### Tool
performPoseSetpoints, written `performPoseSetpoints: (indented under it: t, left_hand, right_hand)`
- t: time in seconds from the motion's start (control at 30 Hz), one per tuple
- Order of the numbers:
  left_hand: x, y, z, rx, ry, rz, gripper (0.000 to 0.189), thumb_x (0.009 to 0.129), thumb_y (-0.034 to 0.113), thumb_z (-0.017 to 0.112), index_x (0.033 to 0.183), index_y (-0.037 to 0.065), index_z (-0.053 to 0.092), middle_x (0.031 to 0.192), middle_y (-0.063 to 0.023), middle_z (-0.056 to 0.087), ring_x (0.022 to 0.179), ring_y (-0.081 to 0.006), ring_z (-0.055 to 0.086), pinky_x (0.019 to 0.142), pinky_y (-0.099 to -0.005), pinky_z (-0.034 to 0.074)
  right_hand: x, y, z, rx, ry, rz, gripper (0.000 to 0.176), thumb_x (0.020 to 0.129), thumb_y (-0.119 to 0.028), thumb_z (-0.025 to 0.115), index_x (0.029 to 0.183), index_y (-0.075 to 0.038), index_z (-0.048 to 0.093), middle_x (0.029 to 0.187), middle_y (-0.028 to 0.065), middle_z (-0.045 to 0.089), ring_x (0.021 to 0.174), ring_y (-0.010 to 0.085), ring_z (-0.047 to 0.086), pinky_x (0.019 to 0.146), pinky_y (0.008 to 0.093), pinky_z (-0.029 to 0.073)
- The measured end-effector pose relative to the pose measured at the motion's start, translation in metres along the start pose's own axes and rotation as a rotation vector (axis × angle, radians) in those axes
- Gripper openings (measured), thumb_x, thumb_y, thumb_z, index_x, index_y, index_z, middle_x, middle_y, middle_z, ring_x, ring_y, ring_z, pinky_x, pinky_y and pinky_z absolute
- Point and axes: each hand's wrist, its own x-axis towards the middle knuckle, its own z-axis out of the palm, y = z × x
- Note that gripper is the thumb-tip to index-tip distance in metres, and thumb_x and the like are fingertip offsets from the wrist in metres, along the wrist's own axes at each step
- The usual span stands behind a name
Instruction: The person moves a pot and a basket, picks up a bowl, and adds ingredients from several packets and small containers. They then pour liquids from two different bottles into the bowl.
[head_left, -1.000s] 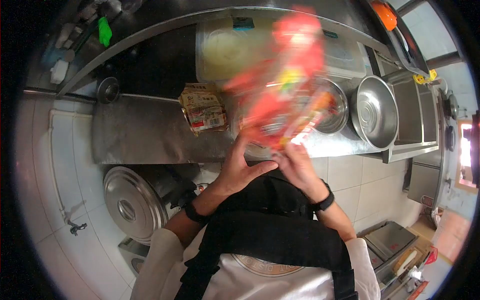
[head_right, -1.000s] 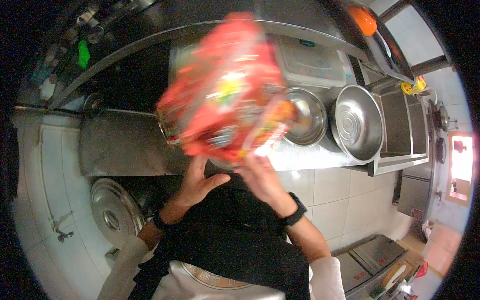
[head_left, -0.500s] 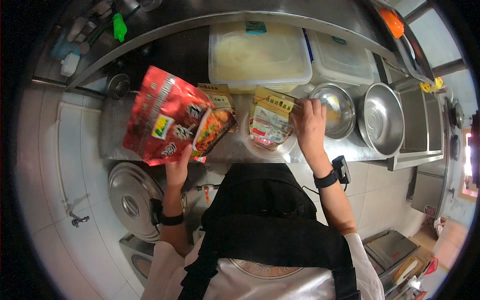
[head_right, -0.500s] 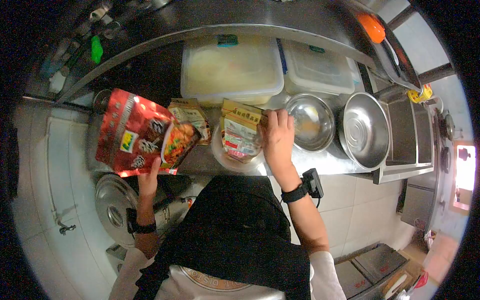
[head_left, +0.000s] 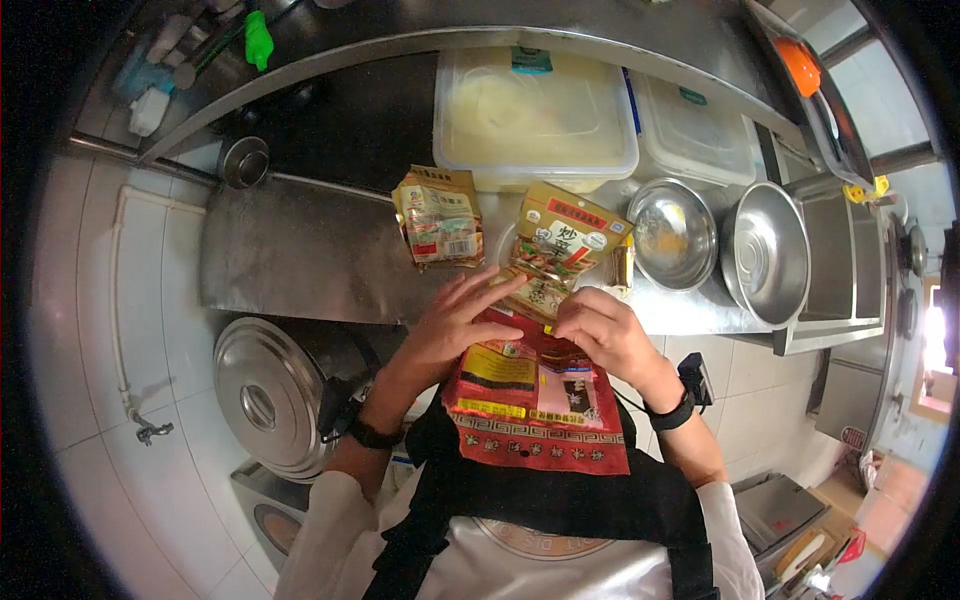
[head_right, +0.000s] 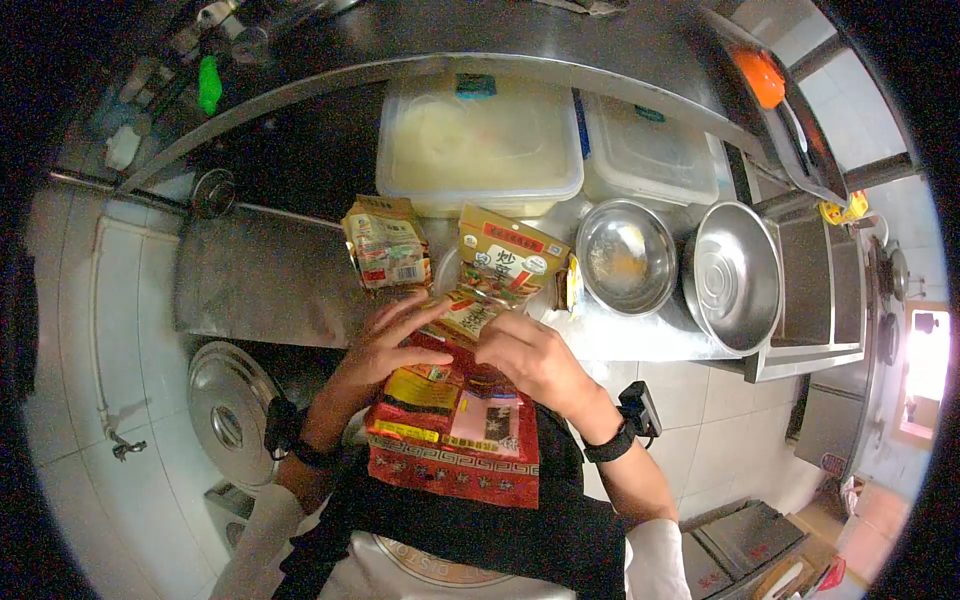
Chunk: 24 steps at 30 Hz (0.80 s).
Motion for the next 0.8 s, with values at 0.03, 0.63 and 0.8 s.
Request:
performPoseSetpoints:
  t: [0.03, 0.63, 0.8]
  left_hand:
    - [0.003, -0.001, -0.001, -0.075, -0.015, 0.038, 0.024, 0.071, 0.016, 0.056, 0.093, 0.015, 0.063, 0.13, -0.0082, 0.037, 0.12, -0.0284, 0.033, 0.097, -0.0406, 0.028]
    - [0.085, 0.082, -0.051, -0.546, 0.211, -0.139, 0.017, 0.079, 0.013, 0.06, 0.092, 0.002, 0.06, 0.088, -0.0065, 0.062, 0.082, -0.0159, 0.058, 0.07, -0.0268, 0.045]
    - [0.121, 0.11, -0.053, -0.666, 0.242, -0.085, 0.016, 0.078, 0.013, 0.061, 0.088, -0.001, 0.059, 0.084, -0.0046, 0.062, 0.078, -0.0131, 0.057, 0.07, -0.0266, 0.044]
  right_hand:
    - [-0.002, 0.004, 0.0, 0.048, 0.028, 0.008, 0.011, 0.067, -0.002, 0.062, 0.076, -0.005, 0.056, 0.082, 0.01, 0.053, 0.074, 0.0272, 0.054, 0.064, 0.0332, 0.046]
    - [-0.098, 0.046, -0.008, 0.849, 0.546, 0.54, 0.033, 0.076, 0.004, 0.054, 0.107, -0.001, 0.045, 0.112, 0.0069, 0.048, 0.102, 0.018, 0.048, 0.086, 0.0319, 0.041]
    - [-0.065, 0.043, 0.0, 1.518, 0.563, 0.197, 0.061, 0.074, -0.02, 0.065, 0.124, -0.006, 0.033, 0.125, 0.0059, 0.041, 0.118, 0.0234, 0.035, 0.096, 0.0452, 0.032]
